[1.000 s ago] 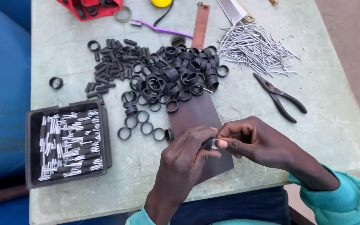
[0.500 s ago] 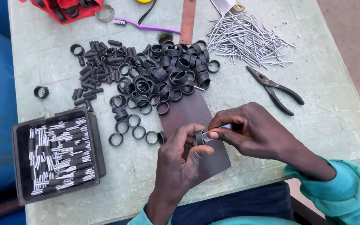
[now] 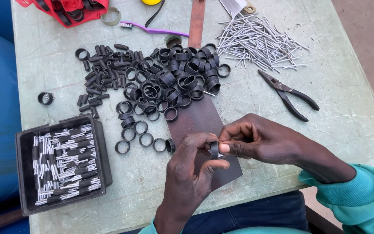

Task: Sanding and cleaning the edges of small black rings using sandpaper and a small metal tool on a workshop table.

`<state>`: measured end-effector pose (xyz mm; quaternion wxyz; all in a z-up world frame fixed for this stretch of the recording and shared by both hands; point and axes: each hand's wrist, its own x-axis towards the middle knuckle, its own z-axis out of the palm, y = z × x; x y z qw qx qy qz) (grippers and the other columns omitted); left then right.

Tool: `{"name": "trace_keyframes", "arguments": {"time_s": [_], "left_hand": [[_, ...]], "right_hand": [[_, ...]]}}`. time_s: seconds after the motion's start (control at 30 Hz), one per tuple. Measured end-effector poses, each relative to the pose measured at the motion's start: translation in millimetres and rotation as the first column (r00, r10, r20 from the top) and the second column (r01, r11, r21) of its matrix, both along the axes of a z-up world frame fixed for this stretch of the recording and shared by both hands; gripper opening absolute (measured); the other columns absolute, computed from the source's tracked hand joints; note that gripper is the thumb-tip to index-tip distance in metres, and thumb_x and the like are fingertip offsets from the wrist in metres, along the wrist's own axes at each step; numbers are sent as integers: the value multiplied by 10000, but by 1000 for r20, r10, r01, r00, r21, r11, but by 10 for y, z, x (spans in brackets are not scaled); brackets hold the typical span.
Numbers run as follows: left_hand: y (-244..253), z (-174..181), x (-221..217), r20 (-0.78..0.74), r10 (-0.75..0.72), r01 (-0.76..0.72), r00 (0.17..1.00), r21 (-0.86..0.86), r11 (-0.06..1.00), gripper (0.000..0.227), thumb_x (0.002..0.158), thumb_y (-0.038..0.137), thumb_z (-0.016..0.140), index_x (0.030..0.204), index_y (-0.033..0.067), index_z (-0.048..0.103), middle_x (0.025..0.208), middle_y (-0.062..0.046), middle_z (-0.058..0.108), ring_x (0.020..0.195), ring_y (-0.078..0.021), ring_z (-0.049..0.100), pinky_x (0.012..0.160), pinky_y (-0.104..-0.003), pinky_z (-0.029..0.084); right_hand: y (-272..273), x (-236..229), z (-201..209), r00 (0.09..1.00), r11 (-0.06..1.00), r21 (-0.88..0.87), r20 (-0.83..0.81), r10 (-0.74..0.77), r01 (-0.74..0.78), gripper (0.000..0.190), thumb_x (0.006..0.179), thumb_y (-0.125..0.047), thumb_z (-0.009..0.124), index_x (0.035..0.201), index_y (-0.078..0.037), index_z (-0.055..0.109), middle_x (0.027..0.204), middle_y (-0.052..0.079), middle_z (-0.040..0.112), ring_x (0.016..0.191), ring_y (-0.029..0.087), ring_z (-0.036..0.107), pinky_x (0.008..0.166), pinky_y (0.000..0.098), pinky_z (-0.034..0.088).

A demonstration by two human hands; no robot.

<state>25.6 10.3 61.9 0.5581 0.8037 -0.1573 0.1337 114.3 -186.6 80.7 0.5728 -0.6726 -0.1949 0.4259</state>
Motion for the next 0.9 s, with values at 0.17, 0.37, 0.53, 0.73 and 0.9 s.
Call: {"name": "trace_keyframes", "arguments": {"time_s": [0.17, 0.37, 0.53, 0.73, 0.9], "left_hand": [[4, -57, 1, -38, 71, -69, 997, 40, 997, 447, 1016, 449, 508, 1185, 46, 602, 961, -50, 623, 821, -147, 638, 739, -277, 564], [-35, -89, -2, -202, 77, -74, 976, 23, 997, 552, 1066, 514, 277, 1086, 65, 599, 843, -18, 588, 698, -145, 568, 607, -314, 459], [-24, -40, 33, -437, 85, -112, 896, -35, 993, 561, 1045, 513, 233, 987, 132, 641, 767, -21, 624, 689, -140, 654, 616, -300, 480], [-35, 36, 15, -452, 95, -157, 887, -101, 982, 514, 1074, 418, 263, 870, 122, 631, 652, -16, 647, 544, -92, 550, 520, -269, 444], [-31, 80, 13, -380, 59, -130, 923, -164, 978, 369, 1062, 410, 378, 1124, 149, 632, 807, -26, 679, 601, -95, 641, 538, -244, 507]], "right_hand": [[54, -59, 113, 951, 992, -88, 302, -59, 90, 223, 962, -277, 706, 877, -117, 836, 594, -63, 566, 519, 56, 376, 475, 251, 267], [116, -133, 191, 739, 960, -200, 674, -11, 197, 180, 949, -325, 680, 845, -221, 784, 548, -82, 619, 433, 73, 402, 429, 286, 302], [203, -210, 171, 453, 961, -129, 892, 5, 245, 155, 978, -290, 643, 873, -212, 727, 767, -71, 770, 618, 169, 727, 490, 338, 468], [203, -215, 196, 603, 967, -145, 798, -11, 209, 148, 966, -271, 651, 879, -203, 751, 723, -73, 779, 506, 101, 673, 459, 283, 443], [165, -228, 216, 832, 968, -164, 550, -69, 189, 222, 990, -290, 647, 875, -165, 791, 469, -29, 501, 390, 67, 300, 412, 281, 235]]}}
